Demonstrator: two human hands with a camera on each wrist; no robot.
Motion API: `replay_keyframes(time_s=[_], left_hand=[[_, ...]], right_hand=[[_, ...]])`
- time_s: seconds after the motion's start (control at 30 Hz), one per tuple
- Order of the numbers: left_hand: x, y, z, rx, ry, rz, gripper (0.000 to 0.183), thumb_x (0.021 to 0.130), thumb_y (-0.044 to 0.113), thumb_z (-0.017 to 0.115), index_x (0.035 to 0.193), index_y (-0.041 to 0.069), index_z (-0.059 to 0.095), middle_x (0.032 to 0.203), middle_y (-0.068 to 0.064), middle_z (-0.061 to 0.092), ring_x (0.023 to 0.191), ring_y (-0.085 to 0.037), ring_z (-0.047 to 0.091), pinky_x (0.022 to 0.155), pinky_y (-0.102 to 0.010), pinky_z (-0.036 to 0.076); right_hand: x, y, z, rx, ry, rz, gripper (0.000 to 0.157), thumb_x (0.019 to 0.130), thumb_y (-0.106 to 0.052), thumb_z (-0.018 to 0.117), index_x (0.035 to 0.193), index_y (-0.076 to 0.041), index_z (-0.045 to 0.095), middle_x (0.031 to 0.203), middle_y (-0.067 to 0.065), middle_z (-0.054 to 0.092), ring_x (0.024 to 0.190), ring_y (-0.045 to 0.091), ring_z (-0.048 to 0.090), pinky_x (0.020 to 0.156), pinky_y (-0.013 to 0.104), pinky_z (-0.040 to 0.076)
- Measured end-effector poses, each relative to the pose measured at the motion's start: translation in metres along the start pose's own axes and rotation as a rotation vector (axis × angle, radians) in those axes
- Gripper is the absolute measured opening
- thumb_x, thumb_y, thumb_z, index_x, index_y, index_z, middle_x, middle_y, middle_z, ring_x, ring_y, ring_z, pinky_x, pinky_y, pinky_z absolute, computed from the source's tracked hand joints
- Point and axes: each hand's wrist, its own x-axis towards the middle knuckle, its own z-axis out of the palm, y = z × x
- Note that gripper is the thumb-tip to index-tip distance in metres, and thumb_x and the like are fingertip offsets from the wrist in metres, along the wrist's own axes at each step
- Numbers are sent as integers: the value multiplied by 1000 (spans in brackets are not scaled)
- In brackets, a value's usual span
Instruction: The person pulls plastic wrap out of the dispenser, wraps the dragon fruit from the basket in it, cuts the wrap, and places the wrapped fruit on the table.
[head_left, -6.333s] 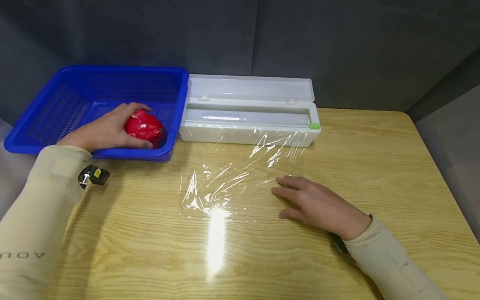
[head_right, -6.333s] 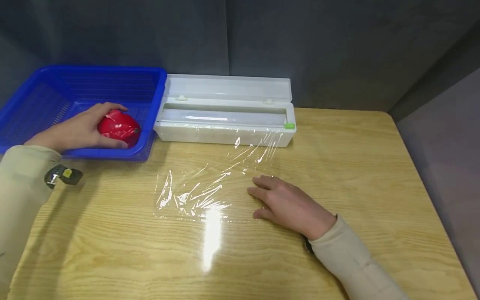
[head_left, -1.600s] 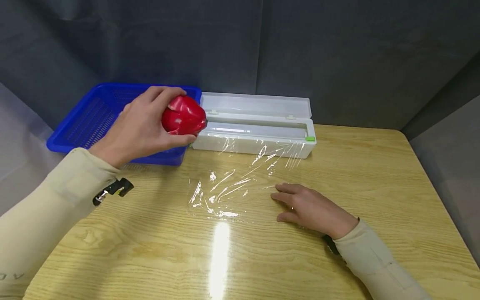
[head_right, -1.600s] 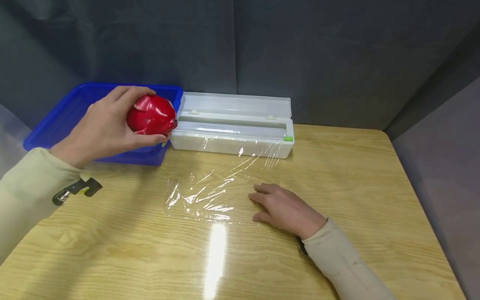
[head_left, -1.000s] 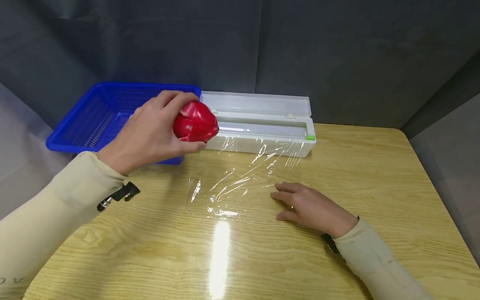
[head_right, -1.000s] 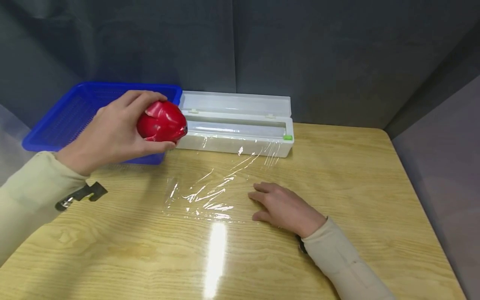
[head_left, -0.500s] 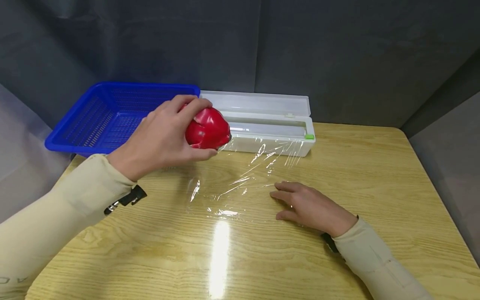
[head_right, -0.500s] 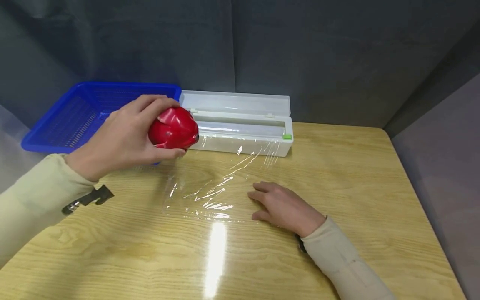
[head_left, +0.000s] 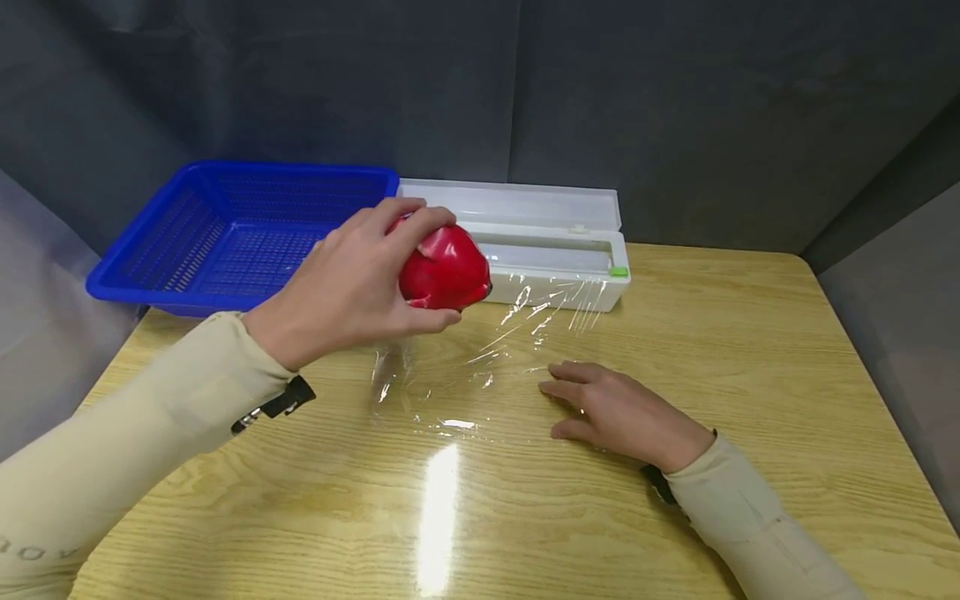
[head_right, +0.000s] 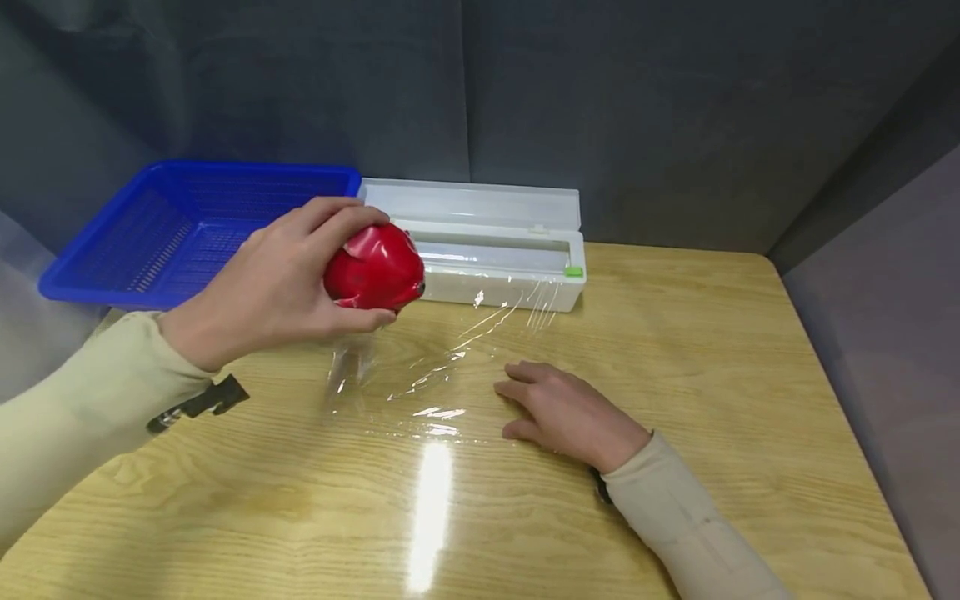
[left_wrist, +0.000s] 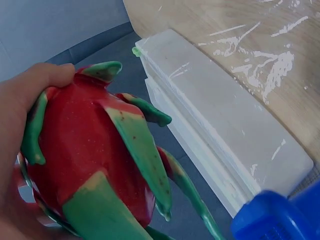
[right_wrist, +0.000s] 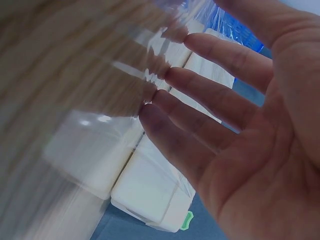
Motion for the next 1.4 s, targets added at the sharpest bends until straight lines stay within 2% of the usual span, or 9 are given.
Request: replay_keyframes(time_s=[0.33,0.67,0.93,1.17,1.4], left_hand=[[2,12,12,-16,-32,10,81,75,55,84,143,25,53,147,-10,55,128,-37,60,95,-57,59],[-2,17,25,-38,-14,65,83,75,52,86,145,24,53,144,-11,58,126,-36,62,95,-54,61],[-5,23,35,-15,21,122,81,74,51,87,142,20,56,143,-13,58,117,-38,66,96,-55,59],[-3,37,38,-8,-25,126,80,75,51,86,143,23,54,147,-13,56,122,-39,64,93,-53,62],[-2,45,46,-29,-41,165,79,75,51,87,141,25,54,144,-14,57,122,-38,64,95,-54,61]], right_hand=[[0,-1,-1,-6,-1,-9,57,89,-37,80,136,-7,67,145,21,62,133,38,62,108,50,54],[-2,-6,-3,-5,16,-23,57,89,-37,80,136,-7,68,146,20,62,133,37,62,108,50,54],[-6,-8,-7,-1,1,-2,57,88,-37,82,135,-8,68,146,19,62,133,37,62,106,50,55],[-6,-6,-4,-4,2,-15,59,86,-39,83,134,-7,69,145,20,63,131,37,63,104,49,56],[-5,-6,-4,1,-20,1,59,85,-39,84,134,-9,69,146,19,62,131,36,64,104,50,57]])
